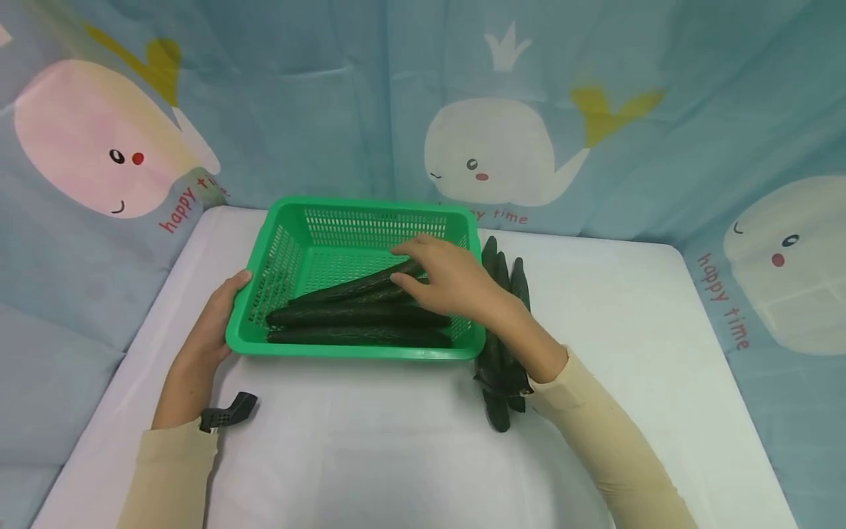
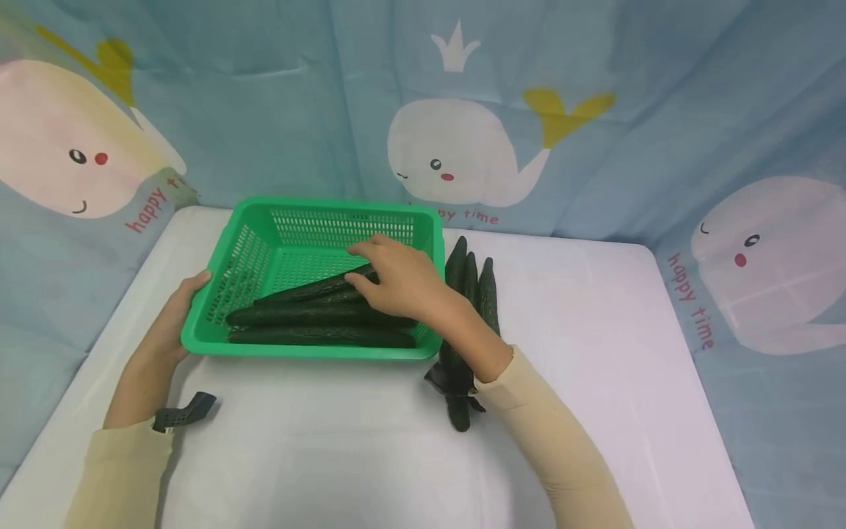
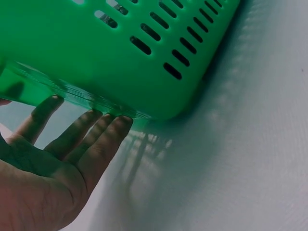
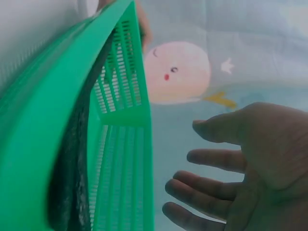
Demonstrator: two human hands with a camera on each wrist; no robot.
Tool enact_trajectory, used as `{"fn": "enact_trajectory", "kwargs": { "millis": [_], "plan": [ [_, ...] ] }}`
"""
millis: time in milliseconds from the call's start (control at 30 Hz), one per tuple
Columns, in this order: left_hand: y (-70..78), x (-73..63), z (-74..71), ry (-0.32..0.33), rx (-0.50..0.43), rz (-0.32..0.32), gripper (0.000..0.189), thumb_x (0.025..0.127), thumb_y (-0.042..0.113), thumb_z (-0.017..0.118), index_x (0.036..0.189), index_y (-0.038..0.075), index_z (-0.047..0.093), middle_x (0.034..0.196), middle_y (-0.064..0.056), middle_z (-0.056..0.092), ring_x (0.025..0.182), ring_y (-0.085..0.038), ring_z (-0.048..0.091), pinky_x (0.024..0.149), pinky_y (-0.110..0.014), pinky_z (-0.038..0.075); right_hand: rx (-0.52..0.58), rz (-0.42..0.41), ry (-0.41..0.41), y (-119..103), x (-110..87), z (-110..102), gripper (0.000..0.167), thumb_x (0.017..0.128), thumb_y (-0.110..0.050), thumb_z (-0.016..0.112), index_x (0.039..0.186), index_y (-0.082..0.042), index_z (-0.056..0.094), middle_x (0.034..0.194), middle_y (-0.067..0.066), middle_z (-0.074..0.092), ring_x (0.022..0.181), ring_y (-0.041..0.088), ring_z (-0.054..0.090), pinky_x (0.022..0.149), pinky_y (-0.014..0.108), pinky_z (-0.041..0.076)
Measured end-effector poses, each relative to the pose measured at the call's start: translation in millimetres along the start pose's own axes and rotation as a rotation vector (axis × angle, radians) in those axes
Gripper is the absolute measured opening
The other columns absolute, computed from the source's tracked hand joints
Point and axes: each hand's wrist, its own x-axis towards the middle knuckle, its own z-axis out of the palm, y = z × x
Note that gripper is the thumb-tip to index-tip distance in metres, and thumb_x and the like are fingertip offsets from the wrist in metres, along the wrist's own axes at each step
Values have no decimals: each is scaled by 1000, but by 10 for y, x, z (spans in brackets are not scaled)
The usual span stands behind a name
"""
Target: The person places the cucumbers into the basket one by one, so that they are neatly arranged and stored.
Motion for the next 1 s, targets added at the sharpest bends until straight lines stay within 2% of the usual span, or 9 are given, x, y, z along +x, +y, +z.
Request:
{"fn": "enact_trajectory", "kwargs": {
  "millis": [133,300,433,600,667,833,1000],
  "plan": [
    [11,-11,-13,5,17,-9,70,112,51,41,165,7,29,124,11,63,107,0,68,88,-17,61,27,31,10,98,-110,14,47,108,-36,62,150,-14,60,152,5,59,133,23,64,107,47,56],
    [28,-19,7,19,31,-44,75,111,56,40,167,8,26,124,12,59,109,0,65,87,-16,60,88,71,28,197,-204,11,49,107,-36,63,151,-14,58,152,3,57,132,21,64,105,47,57],
    [23,-26,21,27,32,-43,76,111,56,39,167,7,26,125,13,61,109,1,66,88,-15,60,136,82,66,255,-290,-12,50,107,-34,64,151,-12,58,151,5,58,137,23,60,112,48,53],
    [21,-39,15,22,18,-27,75,112,54,39,167,6,25,126,13,62,110,1,67,89,-15,60,163,87,164,333,-420,-26,47,106,-31,66,149,-13,60,150,6,60,142,27,56,117,52,48],
    [35,-43,17,5,3,-18,74,112,52,40,168,6,25,126,12,62,109,1,67,88,-16,61,181,87,232,382,-482,-14,46,106,-29,67,148,-13,60,148,8,61,137,28,59,110,51,52],
    [54,-26,44,-27,-31,6,70,113,47,42,166,6,26,123,9,64,106,-1,69,87,-18,62,263,60,430,521,-636,27,42,104,-17,68,144,-7,62,140,14,64,121,33,68,100,51,58],
    [46,-18,35,-9,-27,11,66,112,47,44,163,6,32,119,9,67,103,-2,72,85,-20,63,263,80,497,636,-757,84,40,104,-16,69,142,-4,63,137,16,65,121,36,67,100,55,56]
  ]
}}
